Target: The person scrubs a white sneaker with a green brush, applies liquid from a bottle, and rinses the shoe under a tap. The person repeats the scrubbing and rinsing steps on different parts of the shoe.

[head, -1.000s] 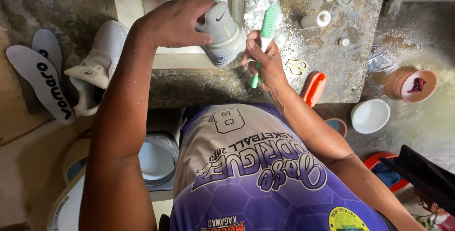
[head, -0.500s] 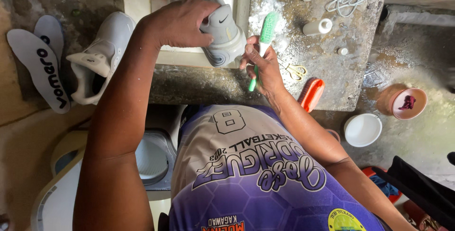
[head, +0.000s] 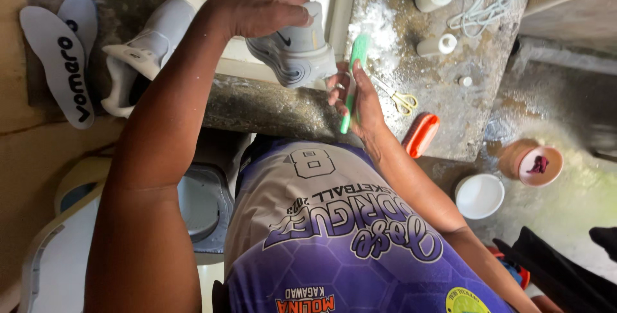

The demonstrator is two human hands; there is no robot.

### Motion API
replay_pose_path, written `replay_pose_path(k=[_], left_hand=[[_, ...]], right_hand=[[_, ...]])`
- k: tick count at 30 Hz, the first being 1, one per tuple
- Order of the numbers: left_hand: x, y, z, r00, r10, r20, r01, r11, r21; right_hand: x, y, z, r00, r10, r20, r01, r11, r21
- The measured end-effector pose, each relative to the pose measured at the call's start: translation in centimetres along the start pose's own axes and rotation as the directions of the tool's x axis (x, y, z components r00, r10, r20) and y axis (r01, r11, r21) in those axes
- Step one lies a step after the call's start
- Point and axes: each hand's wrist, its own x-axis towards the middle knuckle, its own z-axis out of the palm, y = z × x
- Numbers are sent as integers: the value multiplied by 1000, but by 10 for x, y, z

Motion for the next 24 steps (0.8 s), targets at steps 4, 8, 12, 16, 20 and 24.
replay_pose_path(k=[4, 8, 12, 16, 20, 24], left_hand=[[10, -5, 6, 1000, 22, 5, -22, 1000, 15], [12, -12, 11, 999, -43, 7, 43, 999, 24], [16, -14, 6, 999, 9, -35, -7, 999, 54], [26, -23, 7, 998, -51, 43, 49, 997, 54], [39, -38, 10, 997, -39, 62, 33, 995, 91], [54, -47, 14, 974, 186, 130, -215, 940, 265]], right_hand=[[-7, 0, -17, 997, 70, -24, -73, 984, -165], [-12, 10, -38, 993, 119, -1, -116, 970, -212], [-7, 17, -59, 992, 118, -48, -127, 943, -308], [-12, 22, -81, 983, 114, -146, -176, 820, -544], [-16, 17, -88, 983, 0, -182, -176, 255, -951], [-22, 11, -85, 997, -73, -31, -35, -53, -998]])
